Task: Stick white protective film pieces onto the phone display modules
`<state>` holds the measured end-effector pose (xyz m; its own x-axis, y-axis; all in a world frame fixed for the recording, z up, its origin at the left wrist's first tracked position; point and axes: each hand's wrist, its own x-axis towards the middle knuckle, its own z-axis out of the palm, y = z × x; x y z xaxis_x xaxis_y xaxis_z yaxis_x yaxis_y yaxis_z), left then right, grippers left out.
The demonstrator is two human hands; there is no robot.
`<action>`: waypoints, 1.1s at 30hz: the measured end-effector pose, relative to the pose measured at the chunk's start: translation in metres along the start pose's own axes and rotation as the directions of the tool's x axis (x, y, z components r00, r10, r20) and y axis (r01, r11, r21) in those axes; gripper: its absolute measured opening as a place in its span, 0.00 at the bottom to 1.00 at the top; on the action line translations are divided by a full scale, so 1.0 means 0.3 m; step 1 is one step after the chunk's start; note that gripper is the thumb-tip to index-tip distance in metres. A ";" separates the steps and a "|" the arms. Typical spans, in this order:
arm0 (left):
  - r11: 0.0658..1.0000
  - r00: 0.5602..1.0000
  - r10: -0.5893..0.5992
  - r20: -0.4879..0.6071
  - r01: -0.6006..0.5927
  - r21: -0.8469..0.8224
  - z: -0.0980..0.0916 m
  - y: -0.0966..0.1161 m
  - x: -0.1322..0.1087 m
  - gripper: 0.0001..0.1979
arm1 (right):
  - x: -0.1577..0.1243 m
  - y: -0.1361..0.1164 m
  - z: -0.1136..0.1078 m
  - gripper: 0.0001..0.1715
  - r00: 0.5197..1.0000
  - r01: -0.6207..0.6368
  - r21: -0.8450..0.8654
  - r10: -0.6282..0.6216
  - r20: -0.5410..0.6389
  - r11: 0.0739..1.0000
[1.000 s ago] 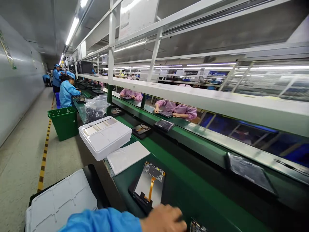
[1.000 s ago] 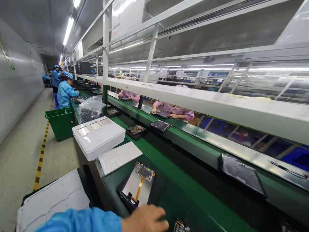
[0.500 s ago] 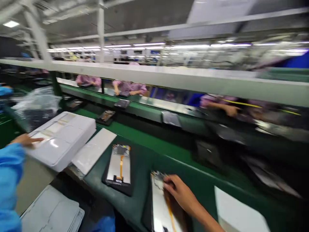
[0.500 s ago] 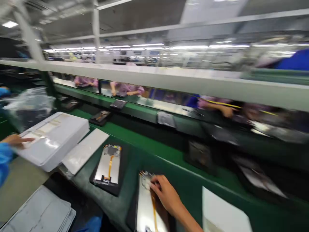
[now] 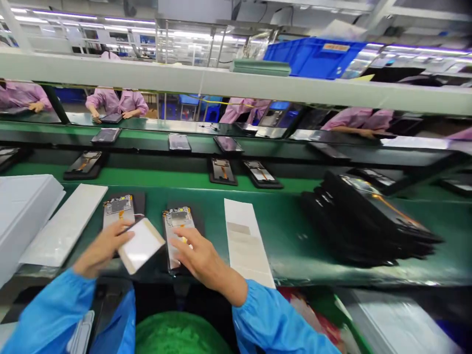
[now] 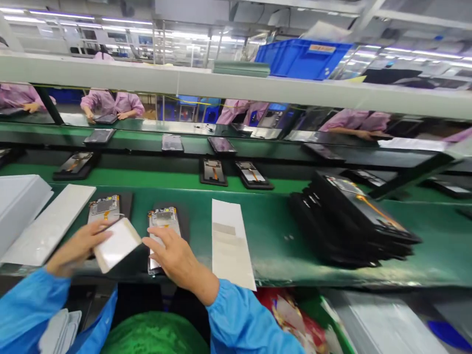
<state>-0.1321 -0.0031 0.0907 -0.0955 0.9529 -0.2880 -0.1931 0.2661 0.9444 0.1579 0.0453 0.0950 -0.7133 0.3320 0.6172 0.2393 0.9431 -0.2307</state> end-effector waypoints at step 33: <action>0.940 0.954 -0.164 0.251 0.228 -0.254 0.720 -0.135 0.012 0.31 | -0.412 0.080 -0.173 0.08 0.916 -0.386 -0.034 0.379 -0.134 0.922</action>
<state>0.0864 0.0211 0.0857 0.1859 0.9021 -0.3894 -0.4510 0.4304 0.7819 0.2861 0.0279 0.0522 -0.4746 0.6633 0.5786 0.5186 0.7419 -0.4251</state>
